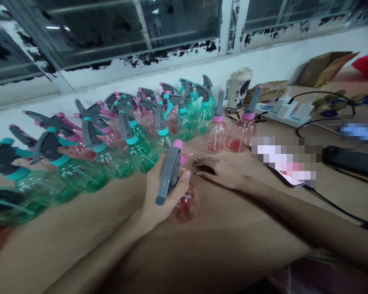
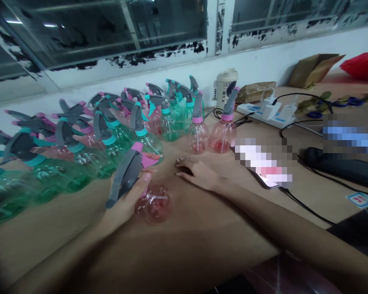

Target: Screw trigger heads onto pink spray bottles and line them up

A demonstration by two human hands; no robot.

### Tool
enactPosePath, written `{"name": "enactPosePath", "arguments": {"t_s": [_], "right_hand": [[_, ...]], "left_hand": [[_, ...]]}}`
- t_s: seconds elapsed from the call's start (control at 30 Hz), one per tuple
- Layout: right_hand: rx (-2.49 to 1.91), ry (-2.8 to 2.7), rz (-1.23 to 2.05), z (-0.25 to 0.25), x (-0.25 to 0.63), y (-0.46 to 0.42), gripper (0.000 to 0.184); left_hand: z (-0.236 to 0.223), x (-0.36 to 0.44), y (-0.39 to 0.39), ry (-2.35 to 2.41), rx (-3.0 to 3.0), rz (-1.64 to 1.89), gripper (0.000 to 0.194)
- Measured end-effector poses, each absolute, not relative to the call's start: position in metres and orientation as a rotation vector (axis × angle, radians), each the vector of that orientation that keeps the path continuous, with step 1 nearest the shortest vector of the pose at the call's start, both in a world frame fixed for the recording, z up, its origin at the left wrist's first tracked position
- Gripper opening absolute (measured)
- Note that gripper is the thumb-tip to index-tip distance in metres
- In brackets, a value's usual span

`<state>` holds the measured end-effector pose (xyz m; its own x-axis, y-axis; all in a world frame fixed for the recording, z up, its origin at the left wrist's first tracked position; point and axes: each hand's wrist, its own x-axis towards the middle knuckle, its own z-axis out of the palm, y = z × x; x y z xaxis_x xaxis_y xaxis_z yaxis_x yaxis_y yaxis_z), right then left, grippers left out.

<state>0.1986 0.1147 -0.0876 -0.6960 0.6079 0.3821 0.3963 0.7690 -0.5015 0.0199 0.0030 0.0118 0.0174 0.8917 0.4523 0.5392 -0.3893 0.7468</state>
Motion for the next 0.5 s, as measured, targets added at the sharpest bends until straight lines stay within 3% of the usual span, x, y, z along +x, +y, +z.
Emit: {"name": "enactPosePath", "arguments": {"t_s": [0.3, 0.5], "right_hand": [[-0.729, -2.451, 0.5, -0.0857, 0.1996, 0.1156, 0.03], [-0.731, -2.436, 0.558, -0.0868, 0.2, 0.1158, 0.029]], "left_hand": [[0.0112, 0.0177, 0.0022, 1.471, 1.963, 1.275, 0.03], [0.0158, 0.0164, 0.003, 1.508, 2.083, 1.264, 0.01]]}}
